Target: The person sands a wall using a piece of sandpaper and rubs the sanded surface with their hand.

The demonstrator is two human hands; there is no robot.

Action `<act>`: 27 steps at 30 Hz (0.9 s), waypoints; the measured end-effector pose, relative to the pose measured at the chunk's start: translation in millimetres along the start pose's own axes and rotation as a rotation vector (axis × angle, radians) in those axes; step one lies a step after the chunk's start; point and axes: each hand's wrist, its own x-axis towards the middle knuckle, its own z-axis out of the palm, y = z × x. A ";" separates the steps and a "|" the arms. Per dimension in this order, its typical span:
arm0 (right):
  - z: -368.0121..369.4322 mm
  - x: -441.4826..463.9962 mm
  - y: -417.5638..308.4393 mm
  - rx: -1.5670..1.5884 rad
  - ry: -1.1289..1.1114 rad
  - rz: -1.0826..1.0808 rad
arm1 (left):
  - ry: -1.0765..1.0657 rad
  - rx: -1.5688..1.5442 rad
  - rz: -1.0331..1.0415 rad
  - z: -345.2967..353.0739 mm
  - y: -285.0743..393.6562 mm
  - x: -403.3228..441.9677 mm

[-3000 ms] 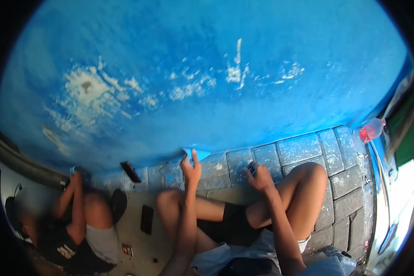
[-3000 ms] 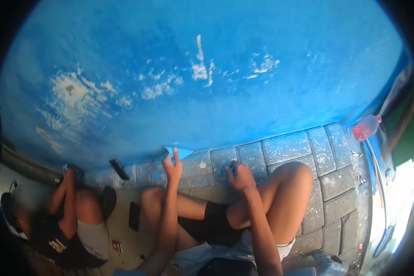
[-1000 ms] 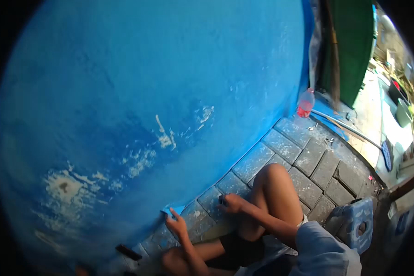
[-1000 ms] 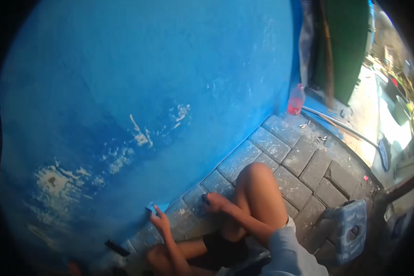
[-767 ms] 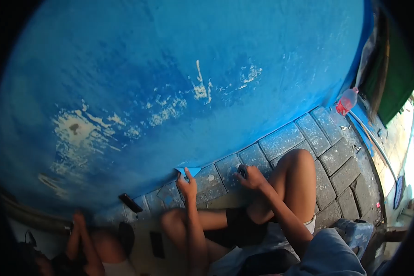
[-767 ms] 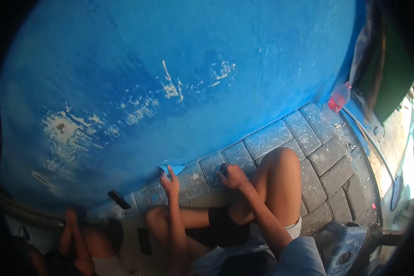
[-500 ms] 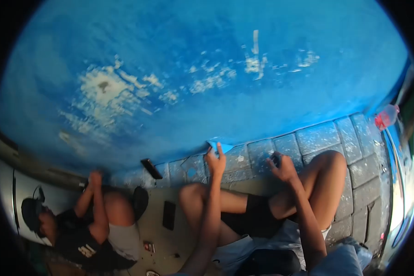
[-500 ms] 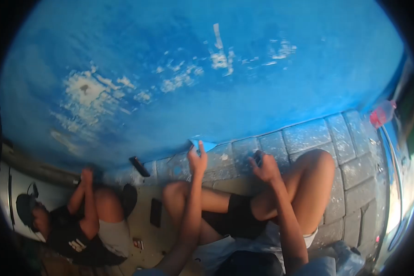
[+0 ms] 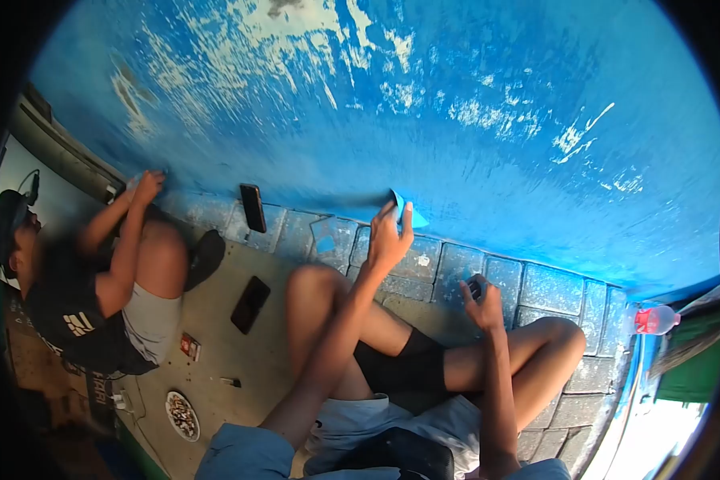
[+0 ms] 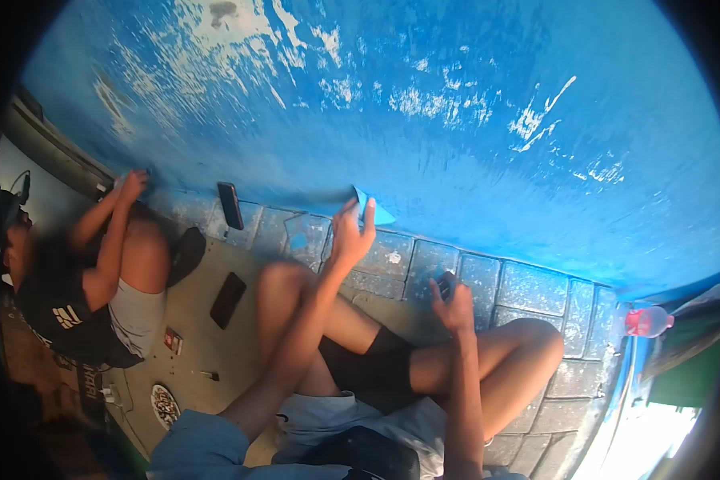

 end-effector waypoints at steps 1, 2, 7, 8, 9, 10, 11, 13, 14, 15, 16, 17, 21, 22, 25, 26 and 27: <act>3.6 -0.3 4.4 -0.016 -0.004 0.007 | 0.008 -0.008 0.005 -3.3 5.7 4.9; 8.8 2.7 11.2 -0.012 -0.013 -0.036 | 0.016 0.006 0.000 -0.5 2.2 4.8; 12.7 10.4 11.8 -0.065 -0.130 -0.044 | -0.016 -0.019 -0.029 20.6 -25.9 -17.3; 12.1 10.1 11.5 -0.103 -0.149 -0.059 | -0.028 -0.025 -0.003 24.6 -32.6 -21.3; 12.3 9.5 13.0 -0.121 -0.160 -0.069 | -0.037 -0.031 0.021 24.0 -30.4 -21.7; 11.7 8.7 15.3 -0.132 -0.208 -0.023 | -0.075 0.003 0.003 22.2 -30.6 -20.3; 10.9 8.8 17.9 -0.143 -0.255 0.024 | -0.051 -0.002 -0.013 20.6 -31.3 -18.0; 5.5 3.9 14.2 -0.124 -0.319 0.066 | 0.005 -0.042 -0.026 2.9 -9.3 -5.6; 4.1 2.4 11.1 -0.167 -0.346 0.061 | 0.038 -0.077 -0.036 -6.5 1.4 1.4; 4.1 0.0 10.4 -0.203 -0.369 0.060 | 0.037 -0.079 -0.037 -8.2 1.5 0.5; 5.9 0.1 17.5 -0.200 -0.366 0.063 | 0.053 -0.078 -0.046 -10.1 1.5 0.7; 9.2 2.6 28.9 -0.296 -0.448 0.077 | 0.069 -0.077 -0.053 -12.1 1.4 1.7; 13.0 4.5 36.4 -0.339 -0.517 0.141 | -0.017 0.133 -0.064 26.2 -69.4 -39.5; 12.1 5.0 35.6 -0.351 -0.516 0.137 | 0.011 0.096 -0.077 18.7 -54.8 -30.3; 4.6 1.8 34.3 -0.336 -0.494 0.100 | 0.056 -0.023 -0.108 -9.4 -14.7 -1.3; 0.6 -1.9 27.0 -0.332 -0.508 0.126 | 0.064 -0.027 -0.087 -15.9 -7.4 5.0; -0.1 -4.1 23.0 -0.325 -0.519 0.152 | 0.052 -0.027 -0.086 -13.5 -10.5 2.0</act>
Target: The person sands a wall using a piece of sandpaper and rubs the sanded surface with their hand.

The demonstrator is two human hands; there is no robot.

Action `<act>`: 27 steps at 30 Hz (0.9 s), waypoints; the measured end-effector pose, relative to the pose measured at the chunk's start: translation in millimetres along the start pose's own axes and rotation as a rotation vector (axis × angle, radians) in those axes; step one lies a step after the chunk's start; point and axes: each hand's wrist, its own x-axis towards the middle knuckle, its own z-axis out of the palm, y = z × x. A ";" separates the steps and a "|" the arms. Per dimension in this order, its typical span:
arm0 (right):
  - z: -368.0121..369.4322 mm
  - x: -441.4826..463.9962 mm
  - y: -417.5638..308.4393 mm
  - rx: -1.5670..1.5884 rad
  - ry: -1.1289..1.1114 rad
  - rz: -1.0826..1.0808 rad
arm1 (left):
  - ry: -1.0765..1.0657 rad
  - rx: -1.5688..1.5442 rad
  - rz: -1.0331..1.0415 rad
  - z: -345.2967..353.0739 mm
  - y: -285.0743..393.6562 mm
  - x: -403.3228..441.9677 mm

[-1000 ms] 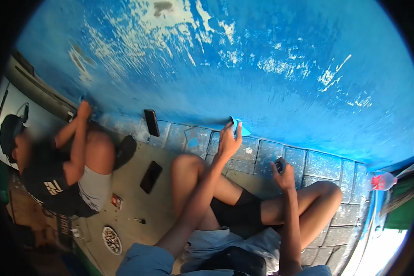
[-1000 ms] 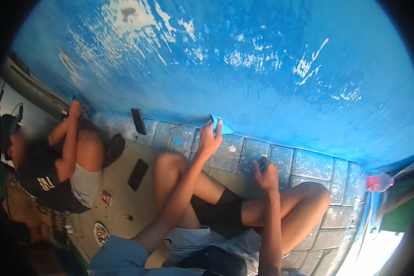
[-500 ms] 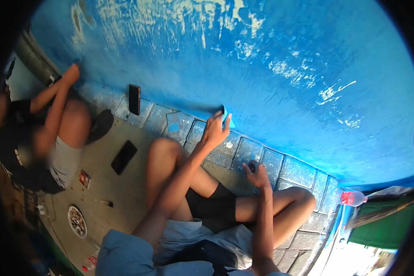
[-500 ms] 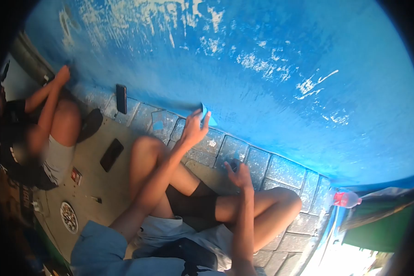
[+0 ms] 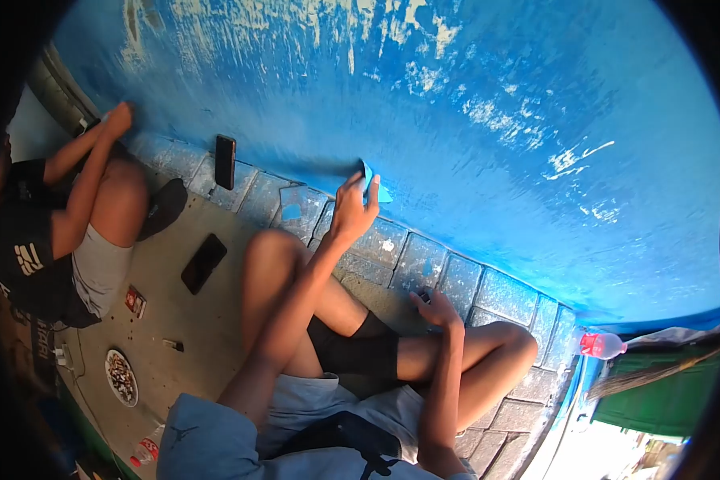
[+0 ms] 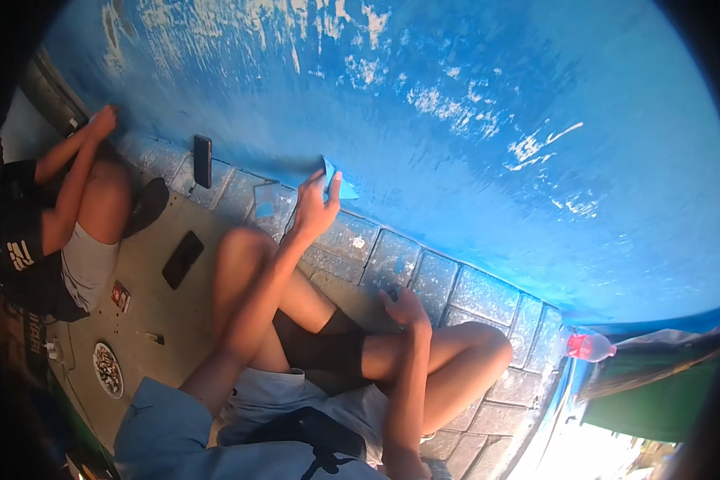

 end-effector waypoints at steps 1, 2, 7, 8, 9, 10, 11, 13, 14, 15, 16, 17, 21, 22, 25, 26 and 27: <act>0.2 1.4 -1.2 0.010 0.000 0.006 | 0.015 0.007 0.003 2.3 -3.2 -2.4; -1.4 2.9 -2.6 0.005 -0.027 0.018 | 0.031 0.013 0.006 4.6 -6.1 -4.9; 1.7 9.1 1.2 -0.035 -0.025 0.005 | -0.042 0.121 0.033 27.8 -41.9 -26.1; 3.1 8.0 2.6 -0.040 -0.008 -0.011 | -0.028 0.116 0.024 21.1 -29.3 -19.6; 3.0 6.5 4.1 -0.043 0.008 -0.024 | -0.008 0.042 0.021 8.1 -7.4 -9.0; 0.9 4.7 4.3 -0.051 0.006 -0.020 | 0.006 -0.033 0.019 -1.1 7.6 -1.0; -0.2 2.3 2.5 -0.036 -0.009 -0.008 | 0.026 -0.054 0.054 -5.1 12.7 4.1; 2.6 2.8 1.9 -0.001 -0.022 0.012 | 0.012 -0.043 0.049 4.0 2.4 -2.1; 2.1 5.0 1.4 -0.008 -0.035 0.029 | 0.007 -0.030 0.047 8.0 -3.3 -5.1; 3.2 6.6 1.7 -0.016 -0.046 0.046 | -0.008 0.032 0.066 19.4 -23.1 -16.4; 5.6 6.8 0.8 -0.011 -0.042 0.050 | -0.015 0.028 0.070 25.3 -34.7 -23.7; 5.9 6.9 0.5 -0.014 -0.041 0.046 | -0.063 0.048 0.061 30.4 -42.4 -30.1; 2.7 5.1 3.0 -0.055 0.003 -0.007 | -0.055 0.025 0.057 22.6 -11.5 -11.6; 0.5 4.1 2.2 -0.056 0.003 -0.005 | -0.042 0.017 0.062 18.5 -3.6 -6.8; 2.1 1.3 -0.1 0.001 -0.044 0.021 | -0.060 0.015 0.091 28.2 -5.4 -15.5; 1.5 2.6 -0.6 -0.003 -0.035 0.014 | -0.056 0.054 0.134 34.6 -12.6 -20.1; 2.0 4.7 0.3 -0.011 -0.025 0.006 | -0.118 -0.023 0.062 36.8 -13.5 -25.1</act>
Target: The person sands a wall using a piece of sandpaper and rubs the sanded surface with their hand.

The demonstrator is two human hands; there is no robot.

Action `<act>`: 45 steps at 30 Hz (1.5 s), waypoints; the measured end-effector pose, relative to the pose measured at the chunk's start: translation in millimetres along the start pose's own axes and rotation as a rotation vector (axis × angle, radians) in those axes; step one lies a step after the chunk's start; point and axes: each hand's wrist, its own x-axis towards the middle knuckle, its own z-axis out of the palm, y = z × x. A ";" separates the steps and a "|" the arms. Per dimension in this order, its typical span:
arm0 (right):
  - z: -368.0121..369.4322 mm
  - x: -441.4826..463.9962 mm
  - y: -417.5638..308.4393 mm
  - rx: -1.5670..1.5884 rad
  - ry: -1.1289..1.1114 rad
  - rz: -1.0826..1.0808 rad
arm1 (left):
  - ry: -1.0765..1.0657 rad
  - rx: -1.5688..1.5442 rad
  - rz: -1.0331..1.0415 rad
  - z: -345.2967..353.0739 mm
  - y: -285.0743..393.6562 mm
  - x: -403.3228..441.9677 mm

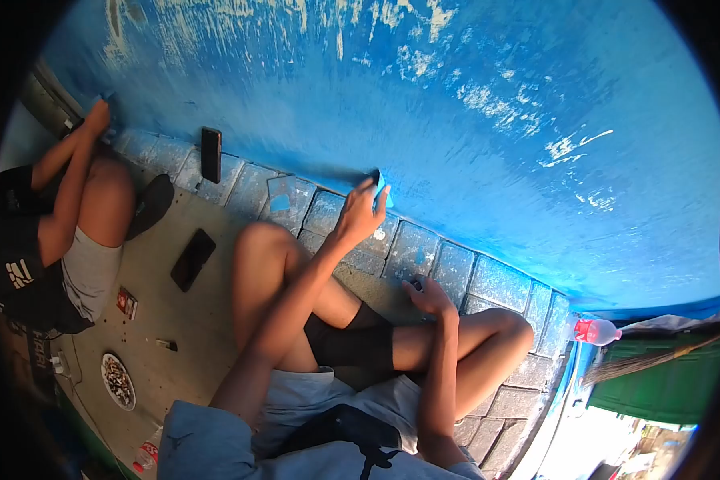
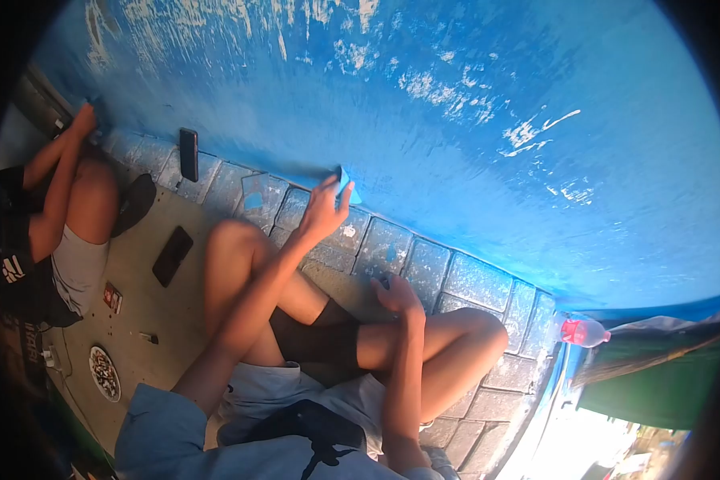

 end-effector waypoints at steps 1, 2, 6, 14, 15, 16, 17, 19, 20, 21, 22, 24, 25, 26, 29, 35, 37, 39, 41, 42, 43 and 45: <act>3.3 1.2 1.6 -0.002 0.001 -0.003 | 0.003 0.001 0.001 0.8 -3.2 -1.9; 6.0 2.7 3.3 -0.022 0.018 -0.006 | -0.027 0.051 0.000 2.4 -6.4 -3.0; -2.4 -5.3 -3.9 -0.021 0.030 -0.008 | 0.011 -0.057 0.023 -27.5 40.7 32.3; -5.0 -2.7 -8.3 -0.020 -0.012 0.041 | 0.010 0.023 0.091 15.2 -8.0 -2.7; -7.4 -4.4 -10.8 0.004 -0.037 0.064 | 0.022 0.022 0.085 10.7 -4.3 1.0; -7.1 -5.2 -10.1 -0.011 -0.042 0.064 | -0.035 -0.018 0.040 2.8 4.8 8.2; -5.8 -6.2 -9.4 -0.012 -0.036 0.066 | -0.094 -0.059 -0.002 -4.7 14.3 15.8; -7.2 -5.8 -5.8 -0.007 -0.023 0.071 | -0.050 -0.046 0.031 -16.2 33.2 28.1; -6.3 -6.0 -4.6 -0.005 -0.022 0.055 | 0.018 -0.069 0.059 -22.4 44.1 33.1; -4.6 -6.5 -5.2 0.001 -0.021 0.038 | 0.084 -0.091 0.088 -24.3 48.3 35.5; -4.3 -5.5 -6.1 0.014 -0.016 0.040 | 0.089 -0.088 0.063 -21.7 47.9 32.8; -5.1 -2.6 -8.1 -0.009 -0.041 0.072 | 0.034 -0.075 0.060 -9.9 34.0 20.9; -3.9 -1.9 -8.3 -0.002 -0.041 0.070 | -0.006 -0.065 0.048 -1.1 21.5 11.9; -3.5 -1.2 -7.7 0.005 -0.038 0.070 | 0.008 -0.004 0.076 12.3 3.3 -0.6; -7.6 -7.1 -13.1 -0.010 -0.031 0.067 | -0.068 0.066 0.046 9.7 0.2 0.8; -3.8 -6.7 -5.4 0.005 -0.020 0.037 | 0.050 -0.093 0.049 -17.9 44.2 27.0; -1.3 -0.8 -1.8 -0.005 -0.032 0.031 | 0.055 -0.108 0.035 -9.7 29.9 17.4; -0.5 2.0 -0.1 -0.043 -0.031 0.039 | -0.050 0.025 -0.009 6.5 -0.2 -3.8; -2.0 -0.3 -3.8 -0.046 -0.016 0.029 | -0.003 0.153 -0.006 9.1 -6.3 -9.4; -2.8 -3.7 -3.5 -0.038 0.003 0.023 | -0.039 0.068 -0.021 0.8 1.7 0.0; -3.9 -5.6 -1.3 -0.049 -0.008 0.025 | -0.078 -0.018 -0.032 -7.7 10.6 9.4; -1.6 -6.4 -0.7 -0.016 0.018 0.012 | -0.046 -0.002 -0.021 -20.7 29.2 21.3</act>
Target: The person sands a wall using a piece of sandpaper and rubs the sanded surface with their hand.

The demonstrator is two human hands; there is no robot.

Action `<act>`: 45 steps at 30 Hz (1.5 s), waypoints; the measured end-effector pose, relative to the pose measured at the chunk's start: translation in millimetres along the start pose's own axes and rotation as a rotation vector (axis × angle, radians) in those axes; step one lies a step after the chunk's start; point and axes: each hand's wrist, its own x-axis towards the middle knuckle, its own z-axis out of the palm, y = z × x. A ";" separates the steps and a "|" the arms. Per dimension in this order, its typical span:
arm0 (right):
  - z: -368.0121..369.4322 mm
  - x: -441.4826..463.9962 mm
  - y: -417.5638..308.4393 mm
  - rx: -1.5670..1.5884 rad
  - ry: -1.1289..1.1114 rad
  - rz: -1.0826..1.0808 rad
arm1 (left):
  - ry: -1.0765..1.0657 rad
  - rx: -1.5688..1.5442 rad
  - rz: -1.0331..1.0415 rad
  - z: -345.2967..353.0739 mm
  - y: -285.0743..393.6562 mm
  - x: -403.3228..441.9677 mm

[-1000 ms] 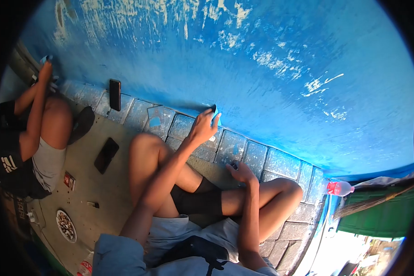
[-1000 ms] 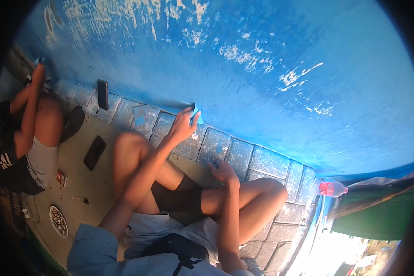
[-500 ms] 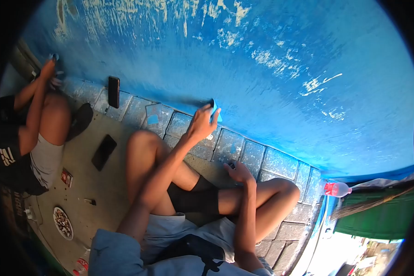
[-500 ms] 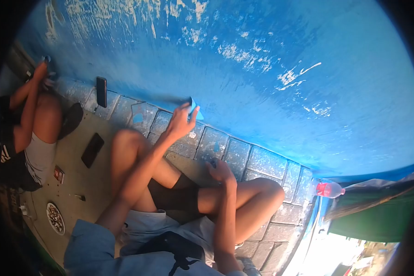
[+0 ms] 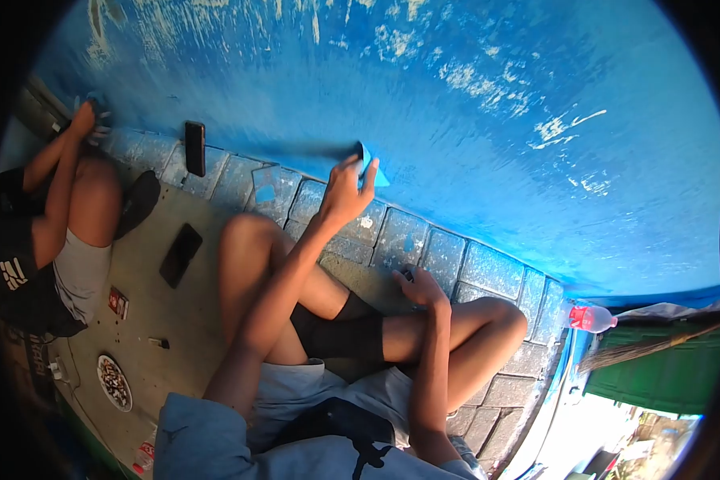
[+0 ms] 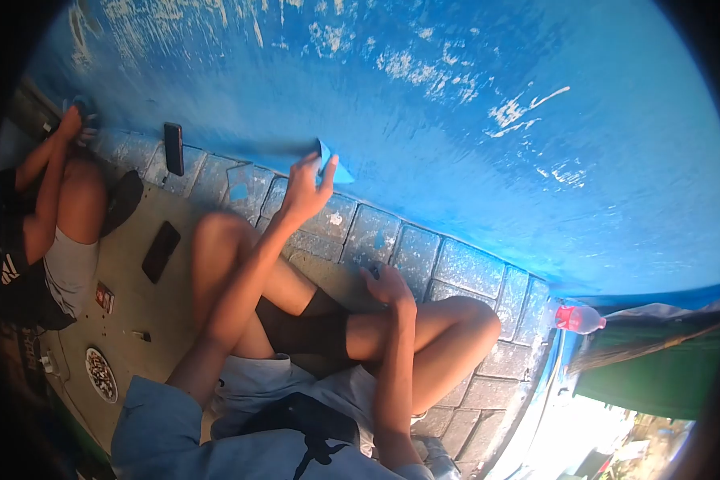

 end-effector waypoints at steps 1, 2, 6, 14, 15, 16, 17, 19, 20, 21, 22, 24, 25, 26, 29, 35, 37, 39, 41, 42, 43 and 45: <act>1.6 1.1 0.4 0.010 -0.003 0.007 | 0.051 -0.045 0.010 -2.7 5.8 3.0; 1.1 3.5 0.7 0.016 -0.025 0.023 | 0.100 -0.090 0.023 -5.1 10.8 4.9; -3.8 4.3 -7.6 0.040 -0.053 0.053 | 0.063 0.014 0.073 25.3 -37.8 -20.7; 0.3 2.0 0.8 0.046 -0.031 0.028 | 0.051 -0.087 -0.018 7.2 -7.9 -8.3; 0.8 2.3 1.1 0.050 -0.015 -0.010 | 0.021 -0.092 -0.046 9.2 -9.8 -11.3; 0.3 3.1 -0.4 0.060 -0.009 -0.006 | 0.011 -0.093 -0.039 15.5 -19.9 -15.8; -0.4 4.0 -2.2 0.015 -0.008 0.006 | -0.012 -0.044 -0.029 21.4 -29.5 -20.8; -0.4 3.3 -5.5 -0.034 -0.011 0.011 | -0.013 0.097 0.004 35.5 -50.8 -30.6; -0.5 1.9 -6.3 -0.029 0.012 0.002 | -0.005 0.099 0.000 39.0 -58.9 -31.5; -1.1 1.0 -6.3 -0.024 0.034 -0.006 | -0.054 0.106 -0.062 36.2 -54.9 -28.6; -1.8 0.5 -5.5 -0.028 0.030 -0.006 | -0.108 0.112 -0.124 34.0 -49.5 -27.2; -2.5 -0.3 -4.8 0.016 -0.008 0.021 | -0.052 0.114 -0.112 34.7 -45.4 -28.5; -2.6 -1.0 -4.9 0.021 -0.007 0.027 | 0.005 0.117 -0.097 36.1 -46.0 -29.7; -2.8 -1.6 -5.4 0.025 -0.001 0.023 | -0.004 0.116 -0.095 36.0 -47.5 -29.8; -4.7 -2.0 -9.9 0.018 0.003 0.032 | -0.142 0.086 -0.203 34.4 -50.3 -28.1; -7.2 -4.8 -11.3 0.033 -0.001 0.026 | -0.137 0.155 -0.247 37.6 -48.0 -32.6; -8.4 -4.9 -12.9 0.051 -0.014 0.036 | -0.123 0.133 -0.268 37.7 -46.9 -32.4; -8.6 -4.6 -14.0 0.052 -0.019 0.057 | -0.113 0.145 -0.263 36.9 -45.8 -31.6; -8.4 -3.9 -13.7 0.051 -0.020 0.052 | -0.103 0.157 -0.259 35.2 -45.9 -29.7; -7.6 -3.1 -11.8 0.048 -0.021 0.047 | -0.124 0.110 -0.291 33.1 -47.4 -26.7; -6.4 -2.4 -10.0 0.046 -0.022 0.048 | -0.146 0.062 -0.323 32.1 -48.2 -24.7; -4.6 -2.3 -8.5 0.035 -0.001 0.017 | -0.108 0.049 -0.317 31.8 -48.1 -23.7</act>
